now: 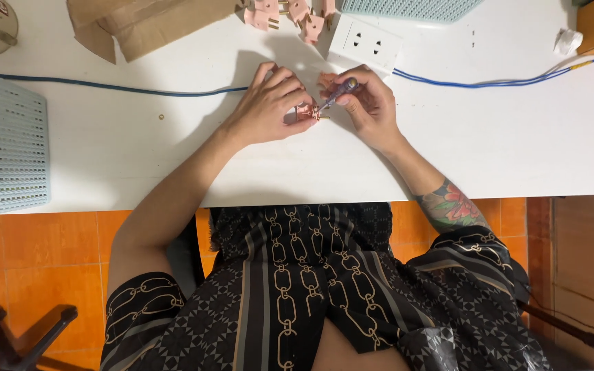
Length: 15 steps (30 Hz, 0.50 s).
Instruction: The person assembles pink electrical plug components on a white table using a screwdriver. They insert metal pins into the plastic housing and tighten screws to secure them, repeating the process for multiple units.
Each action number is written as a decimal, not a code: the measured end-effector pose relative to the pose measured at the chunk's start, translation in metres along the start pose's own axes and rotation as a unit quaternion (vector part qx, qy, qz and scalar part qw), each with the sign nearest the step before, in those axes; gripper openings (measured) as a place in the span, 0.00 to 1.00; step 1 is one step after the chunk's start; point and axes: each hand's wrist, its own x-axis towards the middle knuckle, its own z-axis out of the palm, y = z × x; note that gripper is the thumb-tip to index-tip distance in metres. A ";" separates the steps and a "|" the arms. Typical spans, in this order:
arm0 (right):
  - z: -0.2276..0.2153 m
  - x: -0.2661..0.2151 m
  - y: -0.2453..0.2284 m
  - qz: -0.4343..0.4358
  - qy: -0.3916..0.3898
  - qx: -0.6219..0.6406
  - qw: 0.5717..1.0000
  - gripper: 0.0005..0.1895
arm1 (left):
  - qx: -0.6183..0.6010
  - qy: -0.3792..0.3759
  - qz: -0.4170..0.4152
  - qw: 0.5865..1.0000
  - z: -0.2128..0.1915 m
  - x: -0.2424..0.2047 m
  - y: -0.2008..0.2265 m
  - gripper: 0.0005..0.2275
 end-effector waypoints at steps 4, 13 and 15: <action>0.001 -0.001 0.000 0.014 0.005 0.001 1.000 0.15 | 0.009 0.020 0.009 1.000 0.000 0.001 0.001 0.16; -0.006 -0.003 0.024 -0.043 0.005 0.017 0.999 0.13 | -0.017 0.006 -0.009 1.000 0.010 -0.002 -0.007 0.15; -0.007 -0.002 0.023 -0.043 -0.004 0.004 0.999 0.14 | -0.015 0.009 -0.006 1.000 0.012 -0.001 -0.008 0.15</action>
